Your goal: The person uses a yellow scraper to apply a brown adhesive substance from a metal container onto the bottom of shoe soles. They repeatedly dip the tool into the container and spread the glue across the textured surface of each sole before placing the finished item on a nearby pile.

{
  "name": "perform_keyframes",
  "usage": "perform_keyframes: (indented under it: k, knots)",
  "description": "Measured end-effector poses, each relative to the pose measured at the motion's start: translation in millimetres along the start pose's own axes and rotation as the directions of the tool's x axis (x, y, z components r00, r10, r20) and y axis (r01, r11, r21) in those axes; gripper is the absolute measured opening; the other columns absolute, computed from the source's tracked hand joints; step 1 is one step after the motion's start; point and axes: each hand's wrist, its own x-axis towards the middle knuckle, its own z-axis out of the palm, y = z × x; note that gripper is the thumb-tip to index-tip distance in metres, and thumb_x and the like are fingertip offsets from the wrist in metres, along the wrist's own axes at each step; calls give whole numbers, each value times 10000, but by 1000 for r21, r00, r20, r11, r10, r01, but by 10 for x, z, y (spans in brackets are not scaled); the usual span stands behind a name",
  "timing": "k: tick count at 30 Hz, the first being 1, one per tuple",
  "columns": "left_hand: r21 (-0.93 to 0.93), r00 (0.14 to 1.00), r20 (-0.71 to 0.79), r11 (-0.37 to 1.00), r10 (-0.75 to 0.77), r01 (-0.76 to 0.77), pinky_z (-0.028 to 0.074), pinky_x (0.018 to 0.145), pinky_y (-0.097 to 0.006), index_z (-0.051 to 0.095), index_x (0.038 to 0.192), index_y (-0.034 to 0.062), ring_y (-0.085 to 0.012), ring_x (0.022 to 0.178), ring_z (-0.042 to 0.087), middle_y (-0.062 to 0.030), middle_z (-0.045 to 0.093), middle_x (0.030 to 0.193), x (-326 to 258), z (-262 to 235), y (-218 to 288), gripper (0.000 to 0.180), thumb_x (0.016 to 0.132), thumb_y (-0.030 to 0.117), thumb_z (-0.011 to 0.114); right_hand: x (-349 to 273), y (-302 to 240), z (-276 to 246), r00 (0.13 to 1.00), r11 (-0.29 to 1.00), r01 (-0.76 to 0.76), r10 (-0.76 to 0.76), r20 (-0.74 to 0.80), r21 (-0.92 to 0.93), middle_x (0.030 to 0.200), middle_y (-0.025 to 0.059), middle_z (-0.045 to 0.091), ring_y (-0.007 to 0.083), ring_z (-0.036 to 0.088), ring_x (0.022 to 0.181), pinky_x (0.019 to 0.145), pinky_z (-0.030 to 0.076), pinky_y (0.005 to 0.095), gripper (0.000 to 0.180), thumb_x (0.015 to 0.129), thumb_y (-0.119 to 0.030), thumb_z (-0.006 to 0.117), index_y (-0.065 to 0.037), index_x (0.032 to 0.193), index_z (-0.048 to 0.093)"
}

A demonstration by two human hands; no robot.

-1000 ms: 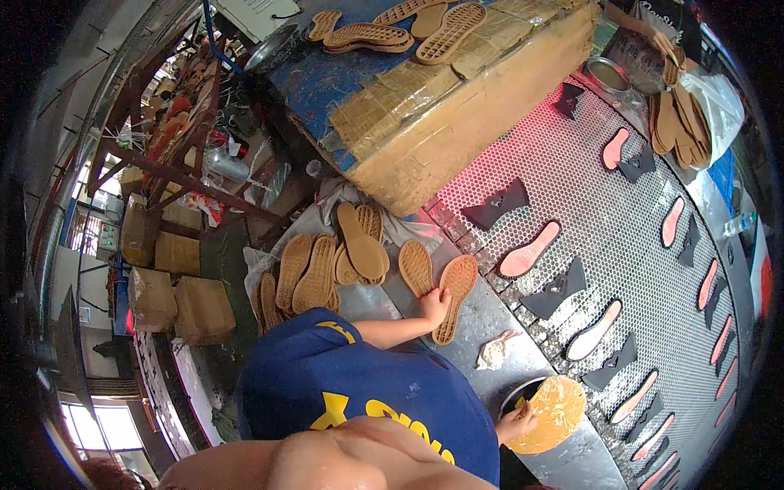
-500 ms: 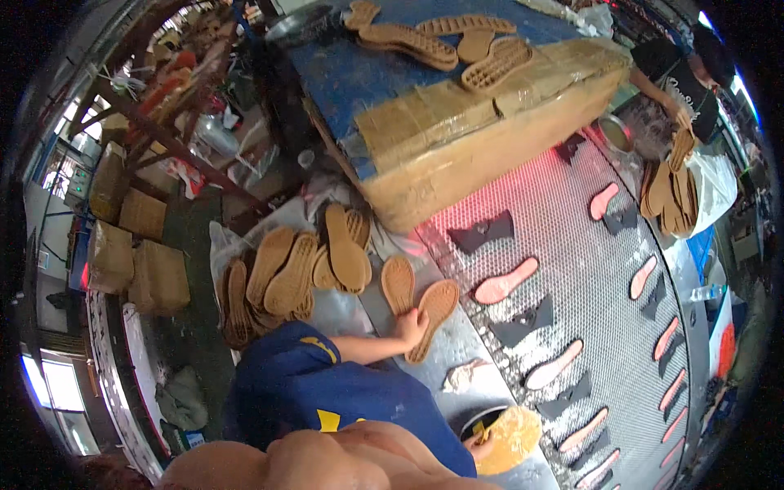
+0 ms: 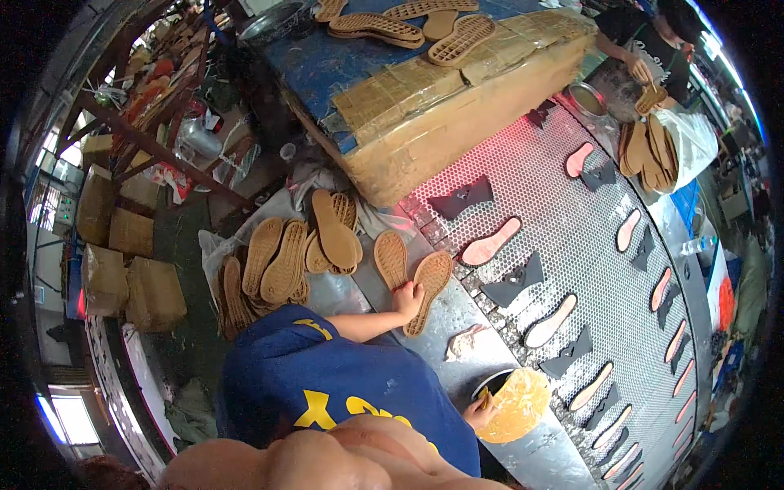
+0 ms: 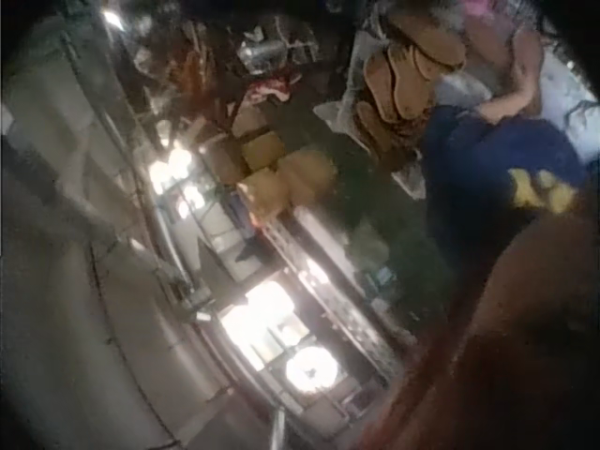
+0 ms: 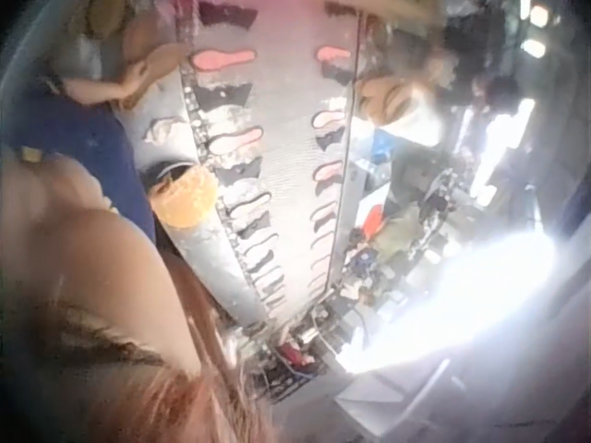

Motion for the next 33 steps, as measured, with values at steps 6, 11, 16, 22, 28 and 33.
perform_keyframes:
  k: [6, 11, 16, 22, 28, 33]
  knots:
    - [56, 999, 0, 998, 37, -36, 501, 605, -508, 598, 807, 42, -394, 647, 636, -208, 637, 679, -11, 65, -19, 384, 895, 409, 526, 69, -153, -179, 1000, 999, 11, -12, -17, -46, 941, 164, 562, 373, 587, 866, 734, 473, 446, 190, 894, -165, 612, -124, 1067, 679]
    - [36, 999, 27, 999, 36, -37, 500, 622, -512, 598, 801, 43, -386, 661, 640, -206, 639, 683, -62, 42, 20, 389, 895, 413, 519, 16, -282, -253, 994, 990, -112, 112, 1, -84, 925, 158, 549, 375, 587, 853, 710, 469, 450, 183, 898, -174, 607, -157, 1063, 683]
    - [66, 998, 12, 996, 67, -67, 493, 668, -495, 595, 783, 30, -402, 663, 632, -217, 622, 660, -87, 27, 44, 370, 893, 379, 548, -26, -151, -209, 998, 998, -51, 49, -49, -42, 943, 164, 548, 382, 588, 847, 709, 471, 451, 185, 903, -174, 596, -157, 1067, 681]
    - [27, 995, 60, 997, 76, -78, 487, 683, -508, 593, 789, 13, -415, 679, 630, -235, 624, 681, -93, -45, 87, 397, 896, 391, 538, 24, -185, -287, 998, 999, -29, 31, -53, 38, 966, 172, 572, 382, 593, 882, 748, 480, 446, 188, 896, -147, 588, -118, 1055, 685]
    - [23, 992, 119, 999, 44, -47, 487, 689, -509, 605, 831, 10, -427, 727, 632, -242, 633, 730, -150, -69, 109, 389, 897, 387, 534, 60, -104, -354, 999, 987, -8, 13, -31, 160, 967, 171, 599, 367, 598, 907, 785, 480, 424, 200, 873, -100, 588, -72, 1047, 685]
    - [-24, 992, 107, 998, 63, -61, 493, 663, -522, 627, 793, 53, -412, 681, 642, -215, 637, 693, -150, -30, 143, 367, 868, 401, 541, -113, 298, -140, 997, 983, -56, 65, -46, 172, 1062, 208, 589, 393, 580, 985, 812, 476, 445, 193, 880, -146, 600, -106, 1049, 684]
